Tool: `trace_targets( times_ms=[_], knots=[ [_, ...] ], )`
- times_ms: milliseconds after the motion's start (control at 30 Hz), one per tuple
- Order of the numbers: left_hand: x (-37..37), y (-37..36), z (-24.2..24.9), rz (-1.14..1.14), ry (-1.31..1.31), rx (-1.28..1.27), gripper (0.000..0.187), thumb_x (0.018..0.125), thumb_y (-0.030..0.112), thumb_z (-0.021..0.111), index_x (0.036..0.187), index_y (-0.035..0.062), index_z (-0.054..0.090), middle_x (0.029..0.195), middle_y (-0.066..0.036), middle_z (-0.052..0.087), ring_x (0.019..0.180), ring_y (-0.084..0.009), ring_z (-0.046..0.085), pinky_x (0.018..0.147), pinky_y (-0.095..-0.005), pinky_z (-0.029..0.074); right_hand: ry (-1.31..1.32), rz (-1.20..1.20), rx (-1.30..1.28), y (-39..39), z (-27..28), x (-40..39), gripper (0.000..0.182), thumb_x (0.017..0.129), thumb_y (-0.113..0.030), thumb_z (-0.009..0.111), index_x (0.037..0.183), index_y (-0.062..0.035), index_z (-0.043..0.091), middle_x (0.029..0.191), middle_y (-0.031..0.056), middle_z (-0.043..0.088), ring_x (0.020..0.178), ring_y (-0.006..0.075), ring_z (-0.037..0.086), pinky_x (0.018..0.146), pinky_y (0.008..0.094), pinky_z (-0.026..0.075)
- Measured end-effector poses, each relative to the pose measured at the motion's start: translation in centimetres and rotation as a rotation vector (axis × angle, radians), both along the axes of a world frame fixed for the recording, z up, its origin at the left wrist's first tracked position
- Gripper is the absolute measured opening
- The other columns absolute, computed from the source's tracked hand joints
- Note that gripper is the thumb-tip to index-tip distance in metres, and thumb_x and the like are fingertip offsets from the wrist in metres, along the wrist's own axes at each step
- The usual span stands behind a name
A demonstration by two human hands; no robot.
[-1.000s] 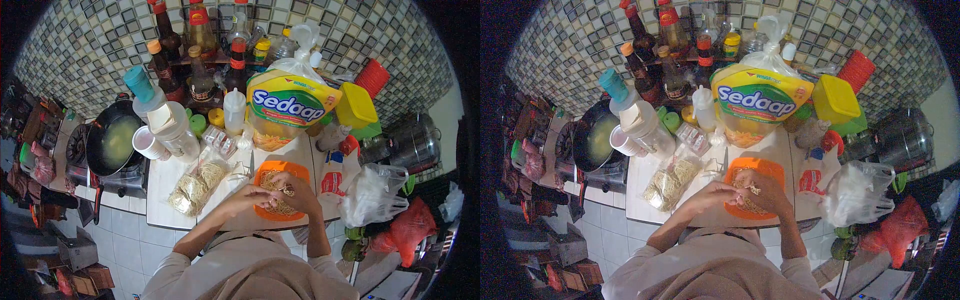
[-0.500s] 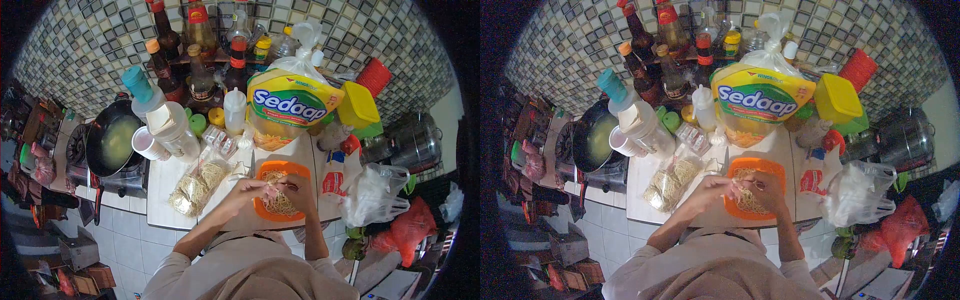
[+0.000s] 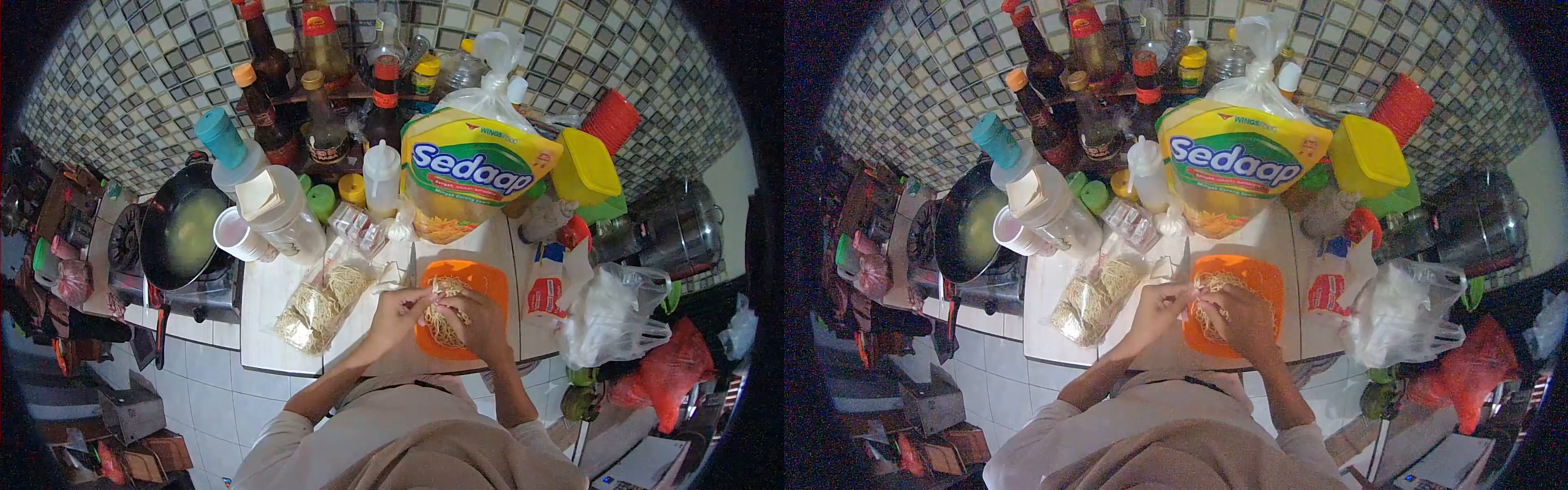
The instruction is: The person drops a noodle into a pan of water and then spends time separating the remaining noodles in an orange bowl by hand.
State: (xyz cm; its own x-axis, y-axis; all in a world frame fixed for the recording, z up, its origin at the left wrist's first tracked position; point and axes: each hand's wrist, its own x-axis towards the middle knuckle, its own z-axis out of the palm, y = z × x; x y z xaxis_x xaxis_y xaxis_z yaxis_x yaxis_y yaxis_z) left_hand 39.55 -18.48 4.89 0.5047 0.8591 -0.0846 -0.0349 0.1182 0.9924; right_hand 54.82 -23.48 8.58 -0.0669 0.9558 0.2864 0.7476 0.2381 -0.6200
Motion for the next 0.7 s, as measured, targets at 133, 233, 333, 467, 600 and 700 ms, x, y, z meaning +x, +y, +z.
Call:
trace_targets(
  times_ms=[133, 233, 333, 467, 600, 700],
  knots=[
    [-0.1, -0.1, -0.7, -0.103, -0.031, -0.005, 0.022, 0.084, 0.016, 0.054, 0.098, -0.0007, 0.06, 0.07, -0.004, 0.059, 0.053, -0.0066, 0.05, 0.05, -0.0197, 0.04, 0.03, 0.048, 0.074, 0.1, 0.2, 0.5, 0.016, 0.067, -0.012, 0.068, 0.079, -0.0068, 0.06, 0.074, 0.0101, 0.06, 0.068, 0.0241, 0.059, 0.058, 0.03, 0.046],
    [-0.1, 0.1, -0.6, -0.166, -0.057, -0.036, 0.022, 0.084, 0.016, 0.053, 0.097, -0.0012, 0.06, 0.067, -0.003, 0.058, 0.054, -0.0073, 0.051, 0.052, -0.0204, 0.041, -0.037, 0.014, 0.054, 0.1, -0.1, 0.9, 0.012, 0.067, -0.02, 0.067, 0.074, -0.0112, 0.061, 0.072, 0.0044, 0.058, 0.067, 0.0206, 0.059, 0.057, 0.0295, 0.047],
    [-0.3, 0.5, -0.4, -0.242, -0.07, -0.073, 0.023, 0.085, 0.016, 0.052, 0.098, -0.0016, 0.059, 0.068, -0.003, 0.059, 0.054, -0.0071, 0.052, 0.053, -0.0205, 0.042, 0.012, 0.018, 0.054, 0.1, 0.5, 1.0, 0.013, 0.066, -0.02, 0.068, 0.074, -0.0117, 0.062, 0.073, 0.0045, 0.059, 0.067, 0.0204, 0.059, 0.056, 0.0296, 0.046],
    [-0.6, 0.7, 0.4, -0.344, -0.155, -0.244, 0.025, 0.085, 0.019, 0.051, 0.099, 0.0002, 0.059, 0.075, -0.003, 0.061, 0.058, -0.0064, 0.052, 0.056, -0.0195, 0.042, 0.043, 0.019, 0.047, 0.0, 0.2, 1.4, 0.014, 0.064, -0.021, 0.068, 0.073, -0.0116, 0.062, 0.074, 0.0048, 0.059, 0.069, 0.0206, 0.059, 0.058, 0.0302, 0.046],
    [-0.6, 0.7, 0.2, -0.382, -0.177, -0.285, 0.028, 0.084, 0.023, 0.053, 0.098, -0.0003, 0.06, 0.071, -0.003, 0.059, 0.062, -0.0079, 0.051, 0.057, -0.0213, 0.041, 0.051, 0.001, -0.002, 0.0, 0.2, 1.5, 0.011, 0.065, -0.018, 0.066, 0.071, -0.0106, 0.061, 0.074, 0.005, 0.059, 0.071, 0.0214, 0.059, 0.061, 0.031, 0.046],
    [-0.9, 1.0, 0.1, -0.451, -0.179, -0.286, 0.032, 0.084, 0.028, 0.052, 0.099, 0.0009, 0.06, 0.076, -0.003, 0.06, 0.067, -0.0076, 0.051, 0.06, -0.021, 0.04, 0.081, 0.038, -0.048, 0.0, 1.1, 1.4, 0.009, 0.066, -0.016, 0.065, 0.072, -0.0102, 0.062, 0.075, 0.0055, 0.059, 0.071, 0.0214, 0.059, 0.062, 0.0309, 0.046]
  ],
)
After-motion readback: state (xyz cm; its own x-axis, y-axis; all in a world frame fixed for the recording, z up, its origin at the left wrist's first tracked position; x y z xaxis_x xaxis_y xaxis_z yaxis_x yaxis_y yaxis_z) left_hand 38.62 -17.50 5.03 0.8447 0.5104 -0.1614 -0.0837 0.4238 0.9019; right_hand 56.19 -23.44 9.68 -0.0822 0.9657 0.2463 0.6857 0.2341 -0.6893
